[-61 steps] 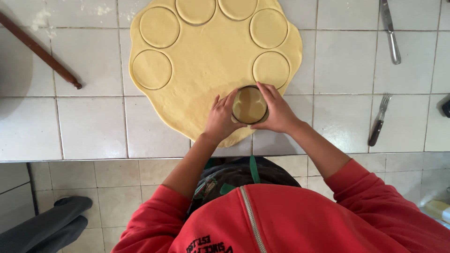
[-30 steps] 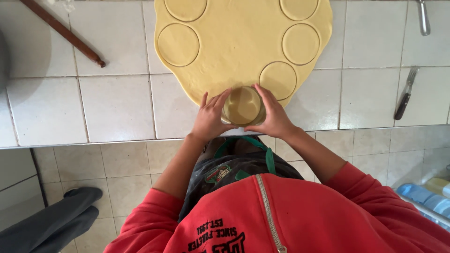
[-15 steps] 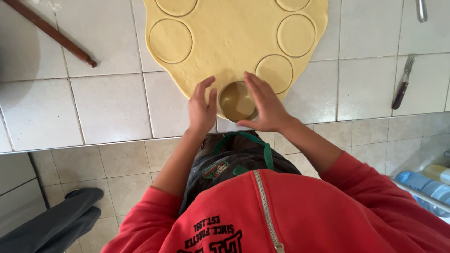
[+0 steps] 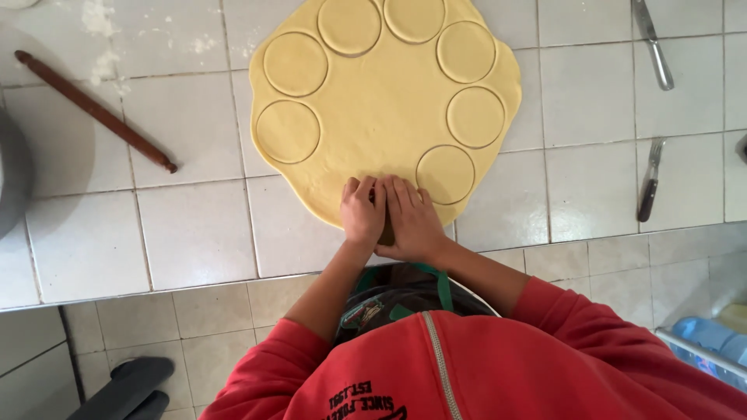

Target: Cut out circular pieces of dough from a rolled-out sheet using a round cutter.

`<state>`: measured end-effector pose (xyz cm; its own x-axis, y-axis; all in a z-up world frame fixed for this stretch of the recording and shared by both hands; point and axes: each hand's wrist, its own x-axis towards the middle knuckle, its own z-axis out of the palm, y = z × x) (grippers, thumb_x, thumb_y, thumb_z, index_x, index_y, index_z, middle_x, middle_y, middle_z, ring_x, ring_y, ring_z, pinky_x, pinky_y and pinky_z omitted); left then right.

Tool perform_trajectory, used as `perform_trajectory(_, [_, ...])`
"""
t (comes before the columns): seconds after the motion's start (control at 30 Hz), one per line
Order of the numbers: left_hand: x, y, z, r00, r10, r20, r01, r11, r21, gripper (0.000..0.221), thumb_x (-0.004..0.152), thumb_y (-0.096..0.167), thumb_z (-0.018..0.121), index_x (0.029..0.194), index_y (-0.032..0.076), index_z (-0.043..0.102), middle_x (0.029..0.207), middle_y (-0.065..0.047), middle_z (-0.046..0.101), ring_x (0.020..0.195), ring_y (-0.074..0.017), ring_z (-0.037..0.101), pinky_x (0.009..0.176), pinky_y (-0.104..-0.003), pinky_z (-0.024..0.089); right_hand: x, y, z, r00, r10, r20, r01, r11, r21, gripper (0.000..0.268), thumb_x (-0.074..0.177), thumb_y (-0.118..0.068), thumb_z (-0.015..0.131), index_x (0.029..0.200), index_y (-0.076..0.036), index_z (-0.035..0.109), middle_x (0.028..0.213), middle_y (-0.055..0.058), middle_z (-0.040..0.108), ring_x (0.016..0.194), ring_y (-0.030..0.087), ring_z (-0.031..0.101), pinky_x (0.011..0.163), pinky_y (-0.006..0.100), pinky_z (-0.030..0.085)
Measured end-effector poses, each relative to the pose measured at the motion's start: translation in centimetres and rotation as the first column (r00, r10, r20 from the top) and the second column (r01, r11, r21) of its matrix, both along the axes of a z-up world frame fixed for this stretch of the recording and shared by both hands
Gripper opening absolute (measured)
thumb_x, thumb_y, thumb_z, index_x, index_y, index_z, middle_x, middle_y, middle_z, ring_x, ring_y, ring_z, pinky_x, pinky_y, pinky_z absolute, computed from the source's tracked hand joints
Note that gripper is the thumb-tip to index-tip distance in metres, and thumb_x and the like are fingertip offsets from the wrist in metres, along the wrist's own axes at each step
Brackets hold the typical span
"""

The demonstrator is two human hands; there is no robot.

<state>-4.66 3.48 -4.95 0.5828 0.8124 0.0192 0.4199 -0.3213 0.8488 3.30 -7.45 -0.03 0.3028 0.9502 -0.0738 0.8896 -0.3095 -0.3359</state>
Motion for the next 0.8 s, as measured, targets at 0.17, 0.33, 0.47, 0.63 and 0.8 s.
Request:
perform_trajectory(0.17, [0.4, 0.9, -0.8, 0.993, -0.098, -0.072, 0.096, 0.995, -0.037, 0.017, 0.096, 0.018, 0.065, 0.087, 0.004, 0.065, 0.087, -0.02, 0.06, 0.081, -0.0421, 0.06, 0.07, -0.051, 0.051, 0.4, 0.4, 0.8, 0.991, -0.036, -0.13, 0.043, 0.998, 0.048, 0.113, 0.064, -0.059, 0.078, 0.147, 0.007, 0.04, 0.144, 0.025, 0.045, 0.132, 0.041, 0.045, 0.101, 0.053, 0.04])
perform_trajectory(0.33, [0.4, 0.9, -1.3, 0.988, -0.142, -0.064, 0.141, 0.99, -0.027, 0.016, 0.096, 0.019, 0.064, 0.091, 0.004, 0.064, 0.09, -0.021, 0.06, 0.084, -0.0434, 0.06, 0.071, -0.052, 0.052, 0.0, 0.6, 0.9, 0.991, -0.065, -0.113, 0.075, 0.993, 0.089, 0.11, 0.061, -0.058, 0.08, 0.142, 0.006, 0.042, 0.139, 0.024, 0.048, 0.127, 0.04, 0.047, 0.1, 0.051, 0.041])
perform_trajectory(0.47, [0.9, 1.2, -1.3, 0.981, -0.176, -0.078, 0.174, 0.984, -0.038, 0.016, 0.095, 0.019, 0.064, 0.091, 0.004, 0.063, 0.091, -0.021, 0.059, 0.084, -0.0434, 0.06, 0.071, -0.052, 0.051, -0.1, 0.9, 0.8, 0.985, -0.122, -0.126, 0.133, 0.988, 0.083, 0.111, 0.061, -0.057, 0.079, 0.143, 0.006, 0.041, 0.137, 0.023, 0.049, 0.125, 0.04, 0.048, 0.098, 0.051, 0.041])
perform_trajectory(0.63, [0.5, 0.4, -1.9, 0.987, -0.121, -0.104, 0.115, 0.991, -0.06, 0.018, 0.097, 0.018, 0.062, 0.089, 0.002, 0.061, 0.092, -0.021, 0.058, 0.085, -0.0437, 0.059, 0.072, -0.053, 0.05, 0.3, 1.0, 1.5, 0.983, -0.11, -0.148, 0.12, 0.991, 0.057, 0.113, 0.06, -0.056, 0.079, 0.145, 0.006, 0.04, 0.136, 0.023, 0.049, 0.123, 0.04, 0.049, 0.098, 0.051, 0.042])
perform_trajectory(0.8, [-0.1, -0.7, -1.6, 0.992, -0.014, -0.129, 0.003, 0.997, -0.082, 0.018, 0.099, 0.017, 0.061, 0.09, 0.001, 0.061, 0.092, -0.022, 0.058, 0.084, -0.0444, 0.057, 0.073, -0.055, 0.048, 1.1, 0.8, 1.3, 0.992, 0.014, -0.129, -0.007, 0.999, 0.049, 0.112, 0.06, -0.056, 0.079, 0.145, 0.007, 0.04, 0.137, 0.024, 0.049, 0.122, 0.04, 0.049, 0.098, 0.052, 0.043])
